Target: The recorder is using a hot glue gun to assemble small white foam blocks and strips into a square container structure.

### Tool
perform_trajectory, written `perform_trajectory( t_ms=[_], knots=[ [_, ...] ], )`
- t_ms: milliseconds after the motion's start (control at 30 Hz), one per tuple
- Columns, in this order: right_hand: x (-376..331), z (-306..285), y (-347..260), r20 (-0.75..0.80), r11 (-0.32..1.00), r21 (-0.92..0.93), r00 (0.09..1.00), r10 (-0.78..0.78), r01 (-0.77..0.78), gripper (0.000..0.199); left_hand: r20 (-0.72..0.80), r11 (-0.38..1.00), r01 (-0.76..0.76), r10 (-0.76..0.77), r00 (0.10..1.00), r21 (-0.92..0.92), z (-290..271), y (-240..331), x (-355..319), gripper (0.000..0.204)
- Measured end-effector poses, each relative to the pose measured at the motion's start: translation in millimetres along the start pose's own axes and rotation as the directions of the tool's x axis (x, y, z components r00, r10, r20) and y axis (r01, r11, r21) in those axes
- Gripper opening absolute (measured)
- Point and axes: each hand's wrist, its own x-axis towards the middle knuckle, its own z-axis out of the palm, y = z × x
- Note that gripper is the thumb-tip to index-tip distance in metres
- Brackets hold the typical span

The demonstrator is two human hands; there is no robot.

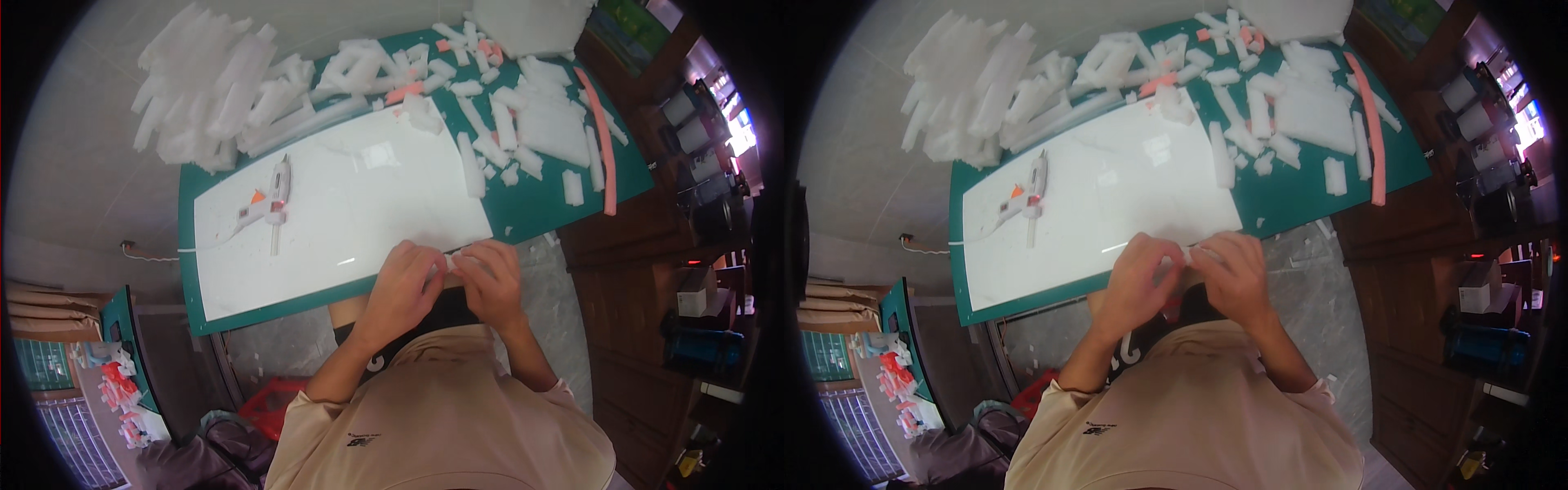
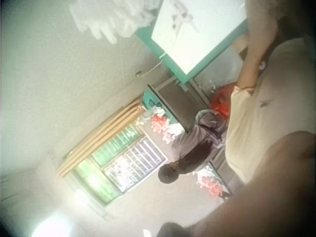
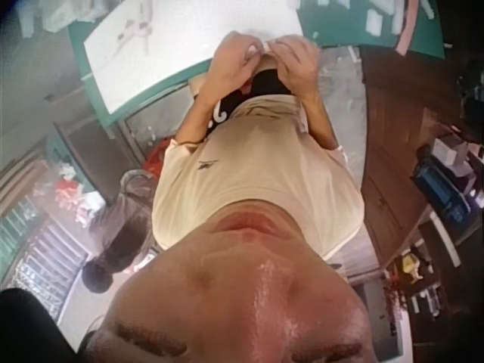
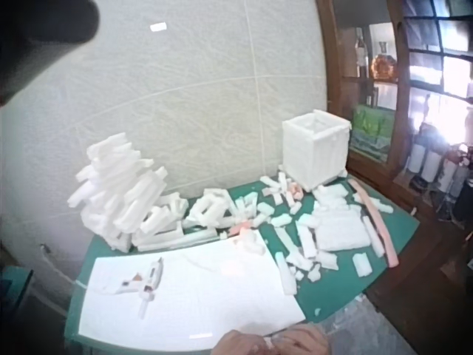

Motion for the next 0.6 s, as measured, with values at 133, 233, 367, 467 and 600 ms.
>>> perform_trajectory(
  t_ms=[133,233,367,467,600],
  knots=[
    [0,-4,2,-0.001,1.0,0.003,1.0,0.027,-0.027,0.02,-0.031,0.999,-0.029,0.03,0.999,0.037,7,2,6,0.018],
    [-1,-6,4,0.036,0.989,0.112,0.995,0.092,-0.096,0.024,-0.028,0.998,-0.035,0.036,0.999,0.05,11,3,8,0.018],
    [-1,-9,12,0.037,0.995,0.072,0.997,0.064,-0.066,0.022,-0.034,0.998,-0.046,0.048,0.998,0.033,14,5,8,0.018],
    [-3,-11,9,0.023,1.0,-0.02,1.0,0.012,-0.011,0.023,-0.029,0.999,-0.018,0.019,0.999,0.031,11,8,8,0.017],
    [-3,-13,10,0.0,0.997,-0.075,1.0,-0.003,0.003,0.026,-0.016,0.998,0.048,-0.048,0.999,0.039,10,15,10,0.013]
  ],
)
